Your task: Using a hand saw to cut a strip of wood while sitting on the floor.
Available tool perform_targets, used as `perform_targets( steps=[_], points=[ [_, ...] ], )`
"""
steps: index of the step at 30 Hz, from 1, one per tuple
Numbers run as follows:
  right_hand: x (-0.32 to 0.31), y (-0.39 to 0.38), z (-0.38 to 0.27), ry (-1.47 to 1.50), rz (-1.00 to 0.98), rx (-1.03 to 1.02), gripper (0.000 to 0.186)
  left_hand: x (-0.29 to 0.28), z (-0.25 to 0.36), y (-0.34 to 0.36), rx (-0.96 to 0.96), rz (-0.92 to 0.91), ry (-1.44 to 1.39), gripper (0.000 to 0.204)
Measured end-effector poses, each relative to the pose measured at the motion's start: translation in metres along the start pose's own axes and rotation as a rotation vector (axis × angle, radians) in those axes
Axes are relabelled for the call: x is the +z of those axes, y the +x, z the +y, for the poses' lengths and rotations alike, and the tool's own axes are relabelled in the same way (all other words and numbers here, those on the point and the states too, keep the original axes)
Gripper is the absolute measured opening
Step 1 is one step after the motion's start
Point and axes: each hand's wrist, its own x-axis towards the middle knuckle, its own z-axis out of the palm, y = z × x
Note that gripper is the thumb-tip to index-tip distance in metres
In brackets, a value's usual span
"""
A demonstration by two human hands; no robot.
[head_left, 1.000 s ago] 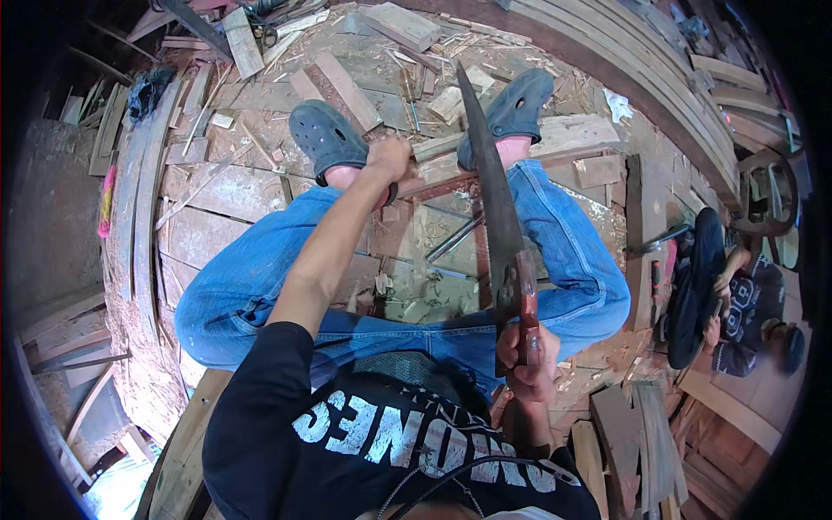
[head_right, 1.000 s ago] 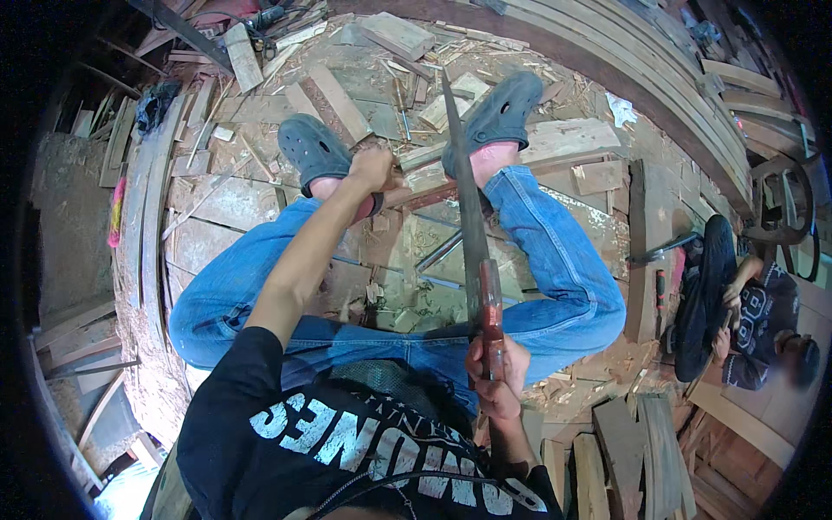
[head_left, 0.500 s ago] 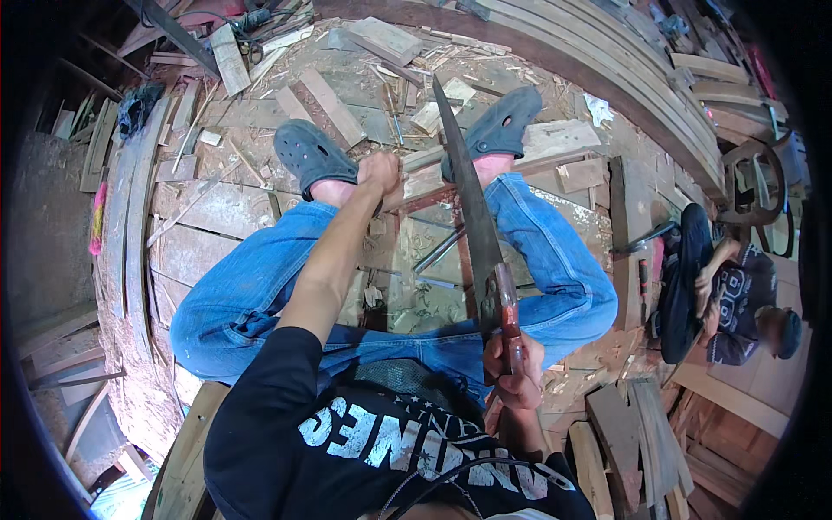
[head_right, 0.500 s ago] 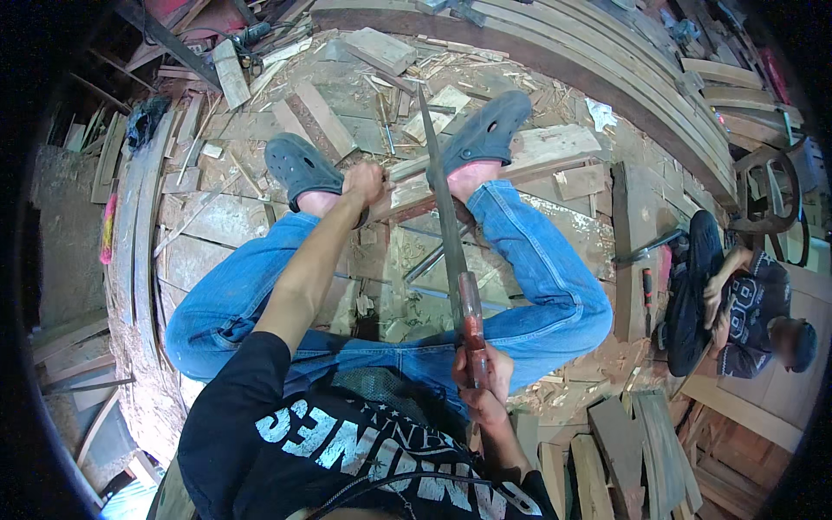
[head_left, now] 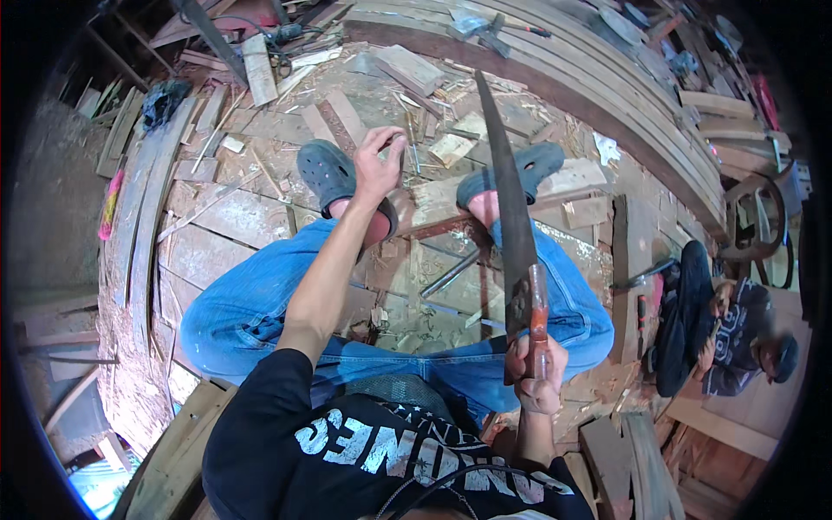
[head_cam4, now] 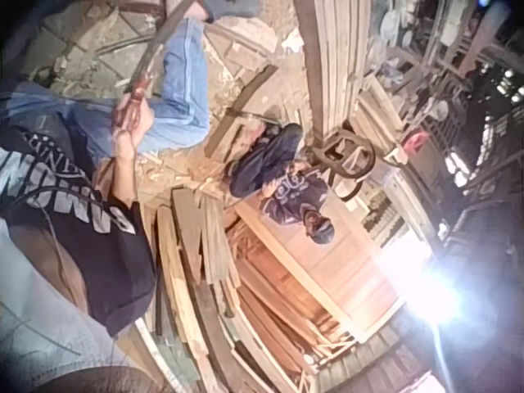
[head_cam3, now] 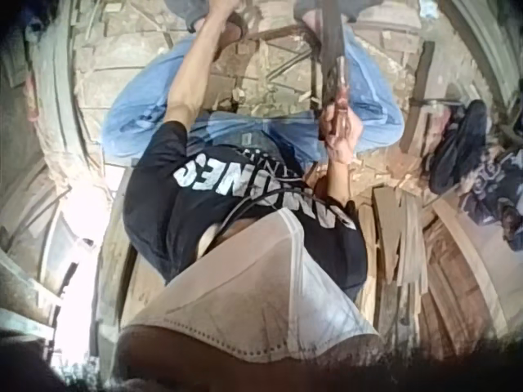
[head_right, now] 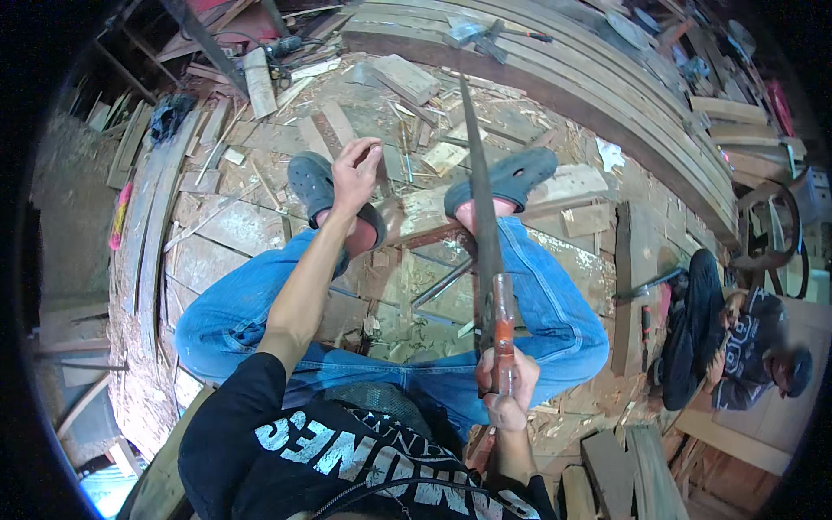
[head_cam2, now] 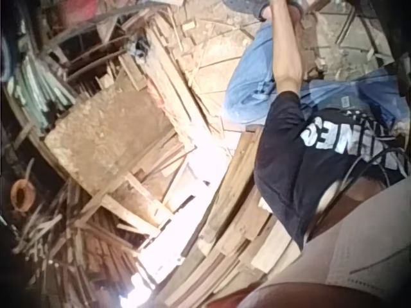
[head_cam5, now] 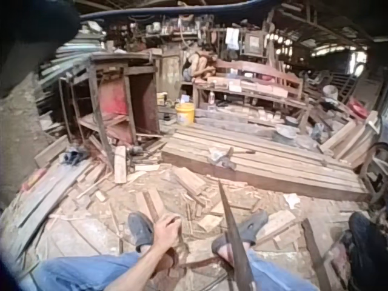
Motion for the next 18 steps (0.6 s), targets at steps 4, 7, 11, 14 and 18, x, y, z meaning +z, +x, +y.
perform_targets(
  steps=[4,7,11,14,18],
  points=[
    [0.005,0.004,-0.009,0.039,-0.05,-0.045,0.037,-0.011,0.043,0.001,0.077,-0.017,-0.095,0.022],
    [0.013,0.003,-0.014,0.046,-0.068,-0.067,0.035,-0.009,0.076,-0.003,0.012,0.018,-0.481,0.041],
    [0.014,-0.006,-0.017,-0.095,-0.115,-0.116,0.035,-0.014,0.112,-0.007,-0.149,0.012,-0.736,0.051],
    [0.012,-0.007,-0.026,-0.308,-0.16,-0.154,0.036,-0.019,0.113,-0.007,-0.163,-0.03,-0.713,0.05],
    [0.001,-0.003,-0.026,-0.407,-0.24,-0.208,0.041,-0.018,0.09,-0.003,-0.259,-0.127,-0.647,0.053]
  ],
)
